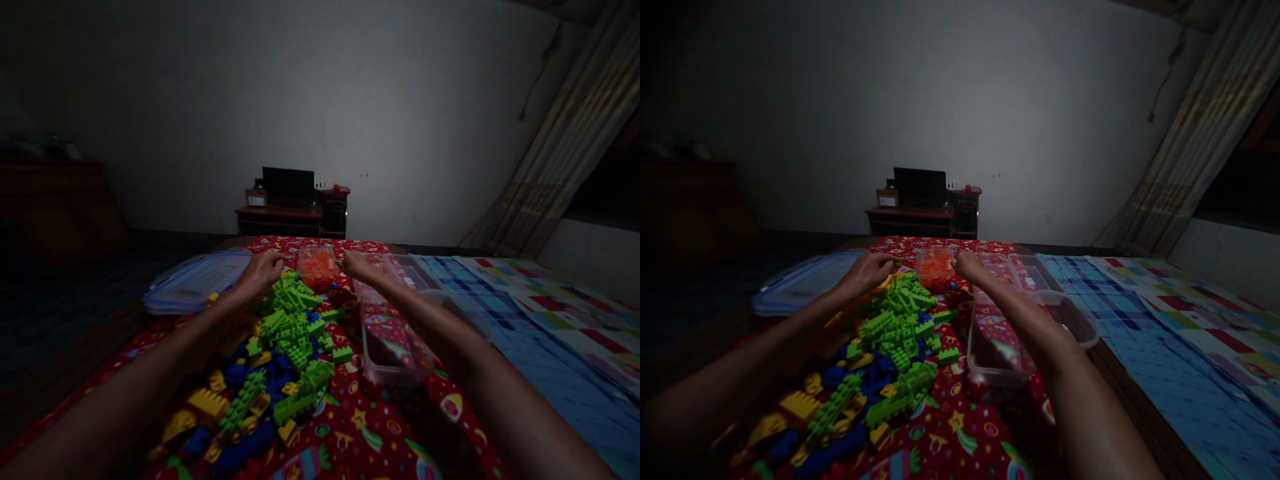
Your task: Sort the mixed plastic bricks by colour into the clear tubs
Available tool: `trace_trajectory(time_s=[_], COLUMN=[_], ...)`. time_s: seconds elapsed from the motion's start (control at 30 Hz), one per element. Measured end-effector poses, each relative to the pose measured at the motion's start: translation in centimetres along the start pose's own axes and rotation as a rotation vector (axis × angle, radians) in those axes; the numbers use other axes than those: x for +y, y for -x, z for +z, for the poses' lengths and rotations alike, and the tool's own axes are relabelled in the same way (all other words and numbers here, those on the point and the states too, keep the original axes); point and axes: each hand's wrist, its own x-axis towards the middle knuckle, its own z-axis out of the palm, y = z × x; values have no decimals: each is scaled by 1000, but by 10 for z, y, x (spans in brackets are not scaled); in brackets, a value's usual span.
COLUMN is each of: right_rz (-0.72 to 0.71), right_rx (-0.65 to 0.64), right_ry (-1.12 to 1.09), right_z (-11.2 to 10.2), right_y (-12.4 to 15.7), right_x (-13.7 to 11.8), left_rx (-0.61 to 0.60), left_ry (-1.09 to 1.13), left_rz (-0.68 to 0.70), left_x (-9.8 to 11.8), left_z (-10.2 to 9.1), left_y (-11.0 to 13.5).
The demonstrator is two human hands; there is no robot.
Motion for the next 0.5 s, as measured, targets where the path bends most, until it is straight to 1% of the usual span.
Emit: trace_trajectory(time_s=[0.1,0.23,0.3,0.4,0.5], right_rz=[76,161,182,173,157], right_rx=[-56,-81,-70,-26,10], right_ry=[5,9,15,23,10], right_z=[12,15,15,18,18], right_y=[-11,-20,-21,-21,-21], right_x=[-17,-24,-26,-30,-35], left_rx=[1,39,53,92,158], left_ry=[29,108,141,168,172], left_rz=[-16,23,45,75,56], left_x=[-9,-18,-22,-27,-38], left_z=[-12,-27,-36,-52,-69], left_y=[21,47,60,75,84])
